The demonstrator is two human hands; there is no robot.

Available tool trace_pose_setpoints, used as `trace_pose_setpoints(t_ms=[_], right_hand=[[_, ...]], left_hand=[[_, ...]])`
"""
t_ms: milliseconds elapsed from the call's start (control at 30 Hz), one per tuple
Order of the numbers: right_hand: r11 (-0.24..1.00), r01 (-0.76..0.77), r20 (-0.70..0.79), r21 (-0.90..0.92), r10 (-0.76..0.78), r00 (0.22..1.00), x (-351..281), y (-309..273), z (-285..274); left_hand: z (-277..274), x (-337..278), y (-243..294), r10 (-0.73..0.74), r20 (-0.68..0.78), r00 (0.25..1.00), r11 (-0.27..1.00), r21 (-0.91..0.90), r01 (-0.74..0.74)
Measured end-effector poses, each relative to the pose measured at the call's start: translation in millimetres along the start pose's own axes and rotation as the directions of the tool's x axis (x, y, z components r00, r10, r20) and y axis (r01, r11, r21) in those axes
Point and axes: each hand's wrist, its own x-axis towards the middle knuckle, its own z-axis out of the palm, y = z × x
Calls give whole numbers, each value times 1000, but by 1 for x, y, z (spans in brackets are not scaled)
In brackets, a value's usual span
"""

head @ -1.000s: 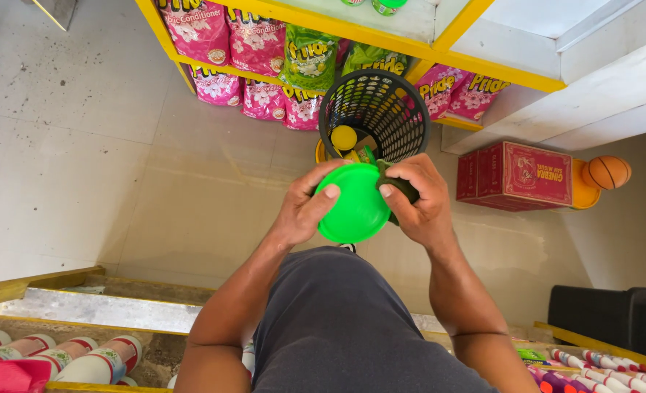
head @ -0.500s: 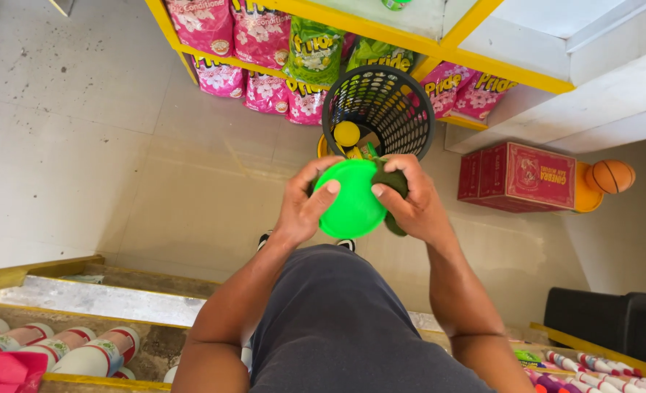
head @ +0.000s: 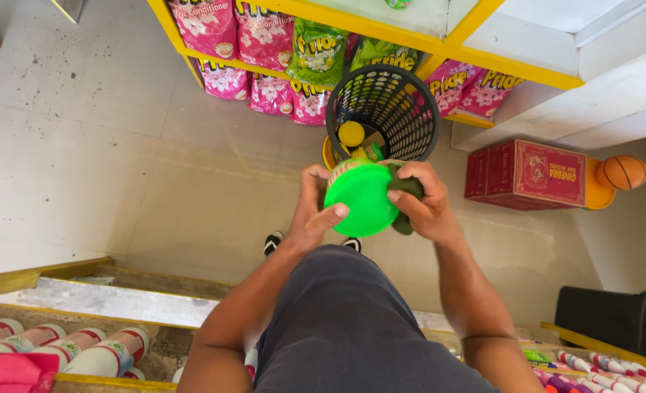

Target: Wiping down cleaning product containers with a cloth and placing them into a basket.

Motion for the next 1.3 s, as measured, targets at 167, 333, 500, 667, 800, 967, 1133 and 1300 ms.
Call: trace_pose_setpoints(t_ms=[167,333,500,667,800,967,1133,1300], right_hand=[[990,96,256,-104,-67,964,15,-31,-13],[900,197,221,-389,-117,968,19,-53,8],[877,224,170,-424,-166,971,26,-63,15],[985,-49,-219,-165,12,976,4,-13,29],[855,-227,-567,466,486,665,-17,9,84],[769,-110,-553,630,543,632,-2,-18,95],[844,-276,-515,461,507,691,5,7,48],[904,-255,-89,-344,239,967,25,-19,9]], left_hand=[[-1,0,16,-100,139,985,977,201,71],[8,6,32,70,119,990,846,519,-122],[8,9,25,242,17,970,850,479,-221],[14,14,27,371,-107,922,857,421,-296],[20,21,29,467,-145,872,842,374,-389],[24,16,4,444,-154,883,890,188,-415],[5,11,-10,254,-133,958,967,45,-251],[-14,13,-16,-103,10,995,991,83,102]])
